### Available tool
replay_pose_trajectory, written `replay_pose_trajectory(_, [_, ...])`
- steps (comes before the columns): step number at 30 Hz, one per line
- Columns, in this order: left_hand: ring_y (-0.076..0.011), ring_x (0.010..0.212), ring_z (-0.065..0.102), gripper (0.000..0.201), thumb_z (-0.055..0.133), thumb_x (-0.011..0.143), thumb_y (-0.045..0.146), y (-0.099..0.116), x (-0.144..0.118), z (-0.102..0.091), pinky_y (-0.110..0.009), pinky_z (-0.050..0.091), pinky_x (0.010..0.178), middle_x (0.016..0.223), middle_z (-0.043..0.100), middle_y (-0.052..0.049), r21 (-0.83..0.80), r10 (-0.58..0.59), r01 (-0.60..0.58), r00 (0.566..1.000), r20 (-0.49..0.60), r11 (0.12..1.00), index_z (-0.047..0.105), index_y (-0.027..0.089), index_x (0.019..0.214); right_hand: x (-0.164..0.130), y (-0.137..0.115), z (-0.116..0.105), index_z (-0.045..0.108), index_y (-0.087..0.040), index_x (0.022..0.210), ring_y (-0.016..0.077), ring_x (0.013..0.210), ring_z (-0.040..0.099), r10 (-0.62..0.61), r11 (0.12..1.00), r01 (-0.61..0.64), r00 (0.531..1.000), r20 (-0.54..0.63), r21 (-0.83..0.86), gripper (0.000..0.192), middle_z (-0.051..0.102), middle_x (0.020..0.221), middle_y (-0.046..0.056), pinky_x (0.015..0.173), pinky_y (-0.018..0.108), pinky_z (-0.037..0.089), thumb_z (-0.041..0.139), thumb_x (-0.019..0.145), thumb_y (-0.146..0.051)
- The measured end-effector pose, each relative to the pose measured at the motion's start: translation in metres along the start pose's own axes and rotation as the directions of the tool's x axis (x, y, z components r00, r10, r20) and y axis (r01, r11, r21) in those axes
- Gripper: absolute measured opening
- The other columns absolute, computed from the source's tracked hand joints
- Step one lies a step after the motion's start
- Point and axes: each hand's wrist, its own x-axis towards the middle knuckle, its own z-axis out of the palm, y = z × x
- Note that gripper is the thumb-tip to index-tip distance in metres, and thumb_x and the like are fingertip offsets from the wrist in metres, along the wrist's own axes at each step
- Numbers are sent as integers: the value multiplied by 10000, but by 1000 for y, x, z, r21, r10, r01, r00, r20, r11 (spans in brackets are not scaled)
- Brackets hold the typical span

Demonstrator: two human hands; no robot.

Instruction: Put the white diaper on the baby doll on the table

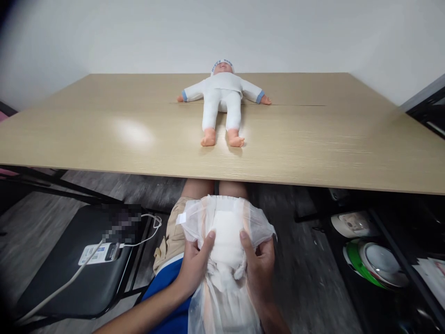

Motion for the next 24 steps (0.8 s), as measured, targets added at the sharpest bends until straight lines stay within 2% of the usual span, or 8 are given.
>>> replay_pose_trajectory(11, [-352, 1643, 499, 1000, 843, 1026, 573, 3, -1, 2, -534, 448, 1359, 1740, 550, -159, -6, -15, 15, 1000, 11, 1000, 292, 311, 1818, 0, 4, -1, 671, -254, 1489, 399, 1368, 753, -3, 1000, 3, 1000, 14, 14, 779, 761, 1511, 145, 1102, 530, 665, 967, 835, -555])
replay_pose_trajectory(20, [-365, 1642, 499, 941, 875, 973, 630, 7, 1, 3, -531, 410, 1382, 1681, 619, -150, -6, -29, 29, 1000, -1, 1000, 464, 294, 1751, 2, 7, -2, 661, -251, 1537, 404, 1319, 780, -12, 1000, 12, 1000, 17, 19, 800, 763, 1508, 155, 1059, 532, 685, 955, 842, -517])
replay_pose_trajectory(24, [-360, 1655, 480, 971, 865, 978, 644, 6, 1, 4, -533, 410, 1383, 1697, 602, -152, -3, -20, 20, 1000, -4, 1000, 422, 300, 1769, 1, 6, -2, 676, -245, 1512, 406, 1347, 768, -13, 1000, 13, 1000, 9, 9, 784, 772, 1494, 150, 1077, 537, 682, 958, 835, -523])
